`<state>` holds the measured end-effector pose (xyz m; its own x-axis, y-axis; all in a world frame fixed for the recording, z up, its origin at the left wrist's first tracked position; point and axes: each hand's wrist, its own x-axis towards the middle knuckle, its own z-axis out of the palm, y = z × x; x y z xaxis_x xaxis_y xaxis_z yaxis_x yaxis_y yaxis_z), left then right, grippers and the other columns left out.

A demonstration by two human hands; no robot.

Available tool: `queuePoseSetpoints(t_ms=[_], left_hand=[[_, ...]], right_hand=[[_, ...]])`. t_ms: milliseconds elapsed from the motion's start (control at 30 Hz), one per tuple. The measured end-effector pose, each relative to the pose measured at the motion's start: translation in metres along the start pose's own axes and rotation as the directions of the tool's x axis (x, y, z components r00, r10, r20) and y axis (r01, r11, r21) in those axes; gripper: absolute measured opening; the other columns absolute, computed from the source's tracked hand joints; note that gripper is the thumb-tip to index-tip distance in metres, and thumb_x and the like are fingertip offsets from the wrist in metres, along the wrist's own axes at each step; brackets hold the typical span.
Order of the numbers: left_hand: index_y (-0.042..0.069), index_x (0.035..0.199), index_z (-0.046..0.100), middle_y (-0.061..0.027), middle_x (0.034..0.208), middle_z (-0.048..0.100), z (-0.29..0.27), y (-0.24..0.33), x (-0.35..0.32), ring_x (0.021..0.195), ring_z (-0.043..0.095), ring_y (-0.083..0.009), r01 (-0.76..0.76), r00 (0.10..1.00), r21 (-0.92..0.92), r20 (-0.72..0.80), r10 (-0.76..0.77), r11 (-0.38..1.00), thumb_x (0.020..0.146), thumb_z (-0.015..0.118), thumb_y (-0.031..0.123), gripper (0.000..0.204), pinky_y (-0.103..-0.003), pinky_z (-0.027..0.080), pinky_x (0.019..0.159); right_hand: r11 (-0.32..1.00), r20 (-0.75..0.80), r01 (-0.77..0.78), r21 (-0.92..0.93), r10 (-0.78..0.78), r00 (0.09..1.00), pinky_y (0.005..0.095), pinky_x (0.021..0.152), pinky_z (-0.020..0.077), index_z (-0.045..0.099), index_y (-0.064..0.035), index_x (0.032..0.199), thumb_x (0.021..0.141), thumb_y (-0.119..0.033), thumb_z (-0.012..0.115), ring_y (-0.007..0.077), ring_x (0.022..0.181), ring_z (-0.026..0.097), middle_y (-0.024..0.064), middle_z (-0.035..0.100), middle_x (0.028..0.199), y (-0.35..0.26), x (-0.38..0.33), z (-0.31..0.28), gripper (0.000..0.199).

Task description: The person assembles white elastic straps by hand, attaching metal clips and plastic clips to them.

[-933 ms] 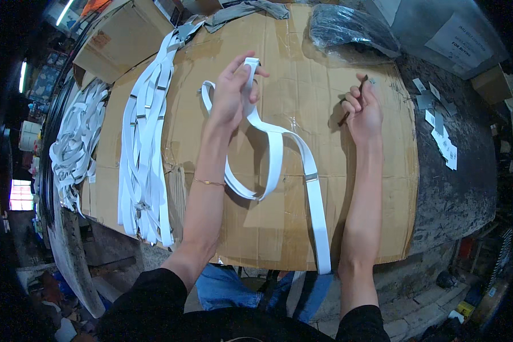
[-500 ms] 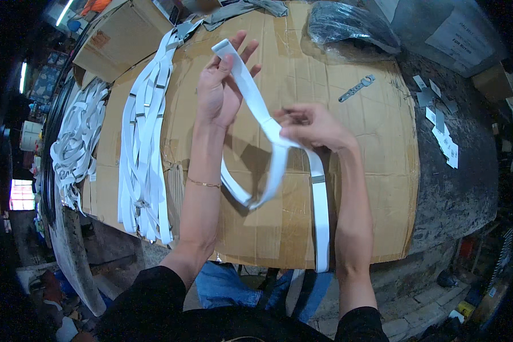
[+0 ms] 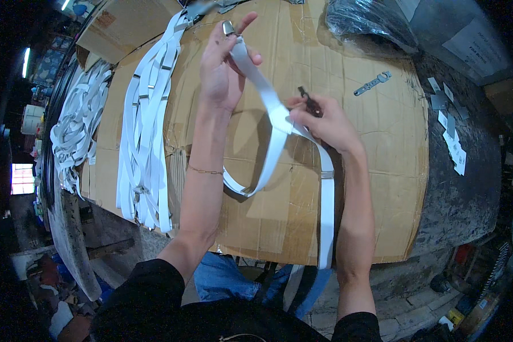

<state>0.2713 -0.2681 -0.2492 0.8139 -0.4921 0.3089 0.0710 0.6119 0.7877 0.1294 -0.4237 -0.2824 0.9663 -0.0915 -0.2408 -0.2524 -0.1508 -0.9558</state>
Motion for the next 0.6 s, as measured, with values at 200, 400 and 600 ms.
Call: queuePoseSetpoints(t_ms=[200,400,600], left_hand=[[-0.001,0.118,0.049,-0.0174,0.120,0.055,0.016,-0.015,-0.001,0.083,0.067,-0.0272,0.038,0.998,0.220,0.049,-0.050,0.975,0.093,0.046,0.008,0.026,-0.031,0.054,0.066],[-0.004,0.114,0.054,-0.0155,0.102,0.062,0.031,-0.039,-0.009,0.075,0.067,-0.0211,0.153,0.988,0.286,-0.057,-0.142,0.946,0.088,0.057,0.005,0.028,-0.028,0.054,0.063],[-0.007,0.110,0.054,-0.0136,0.097,0.063,0.040,-0.045,-0.013,0.077,0.064,-0.0162,0.304,0.951,0.288,-0.150,-0.271,0.908,0.082,0.063,0.000,0.030,-0.024,0.052,0.069]], right_hand=[[0.825,-0.250,0.191,0.531,-0.063,0.966,0.0210,0.056,0.0346,0.061,0.0037,0.105,0.095,-0.024,0.048,0.0044,0.061,0.043,-0.0029,0.053,0.074,0.012,0.008,-0.014,0.032],[0.825,-0.155,0.191,0.532,-0.127,0.980,0.0178,0.050,0.0320,0.060,-0.0003,0.107,0.088,-0.016,0.061,0.0036,0.056,0.044,-0.0033,0.051,0.070,0.002,-0.006,-0.015,0.024],[0.844,-0.255,0.168,0.509,-0.038,0.966,0.0180,0.045,0.0363,0.060,0.0021,0.105,0.084,-0.008,0.066,0.0051,0.051,0.048,-0.0001,0.057,0.067,-0.001,-0.001,-0.013,0.025]])
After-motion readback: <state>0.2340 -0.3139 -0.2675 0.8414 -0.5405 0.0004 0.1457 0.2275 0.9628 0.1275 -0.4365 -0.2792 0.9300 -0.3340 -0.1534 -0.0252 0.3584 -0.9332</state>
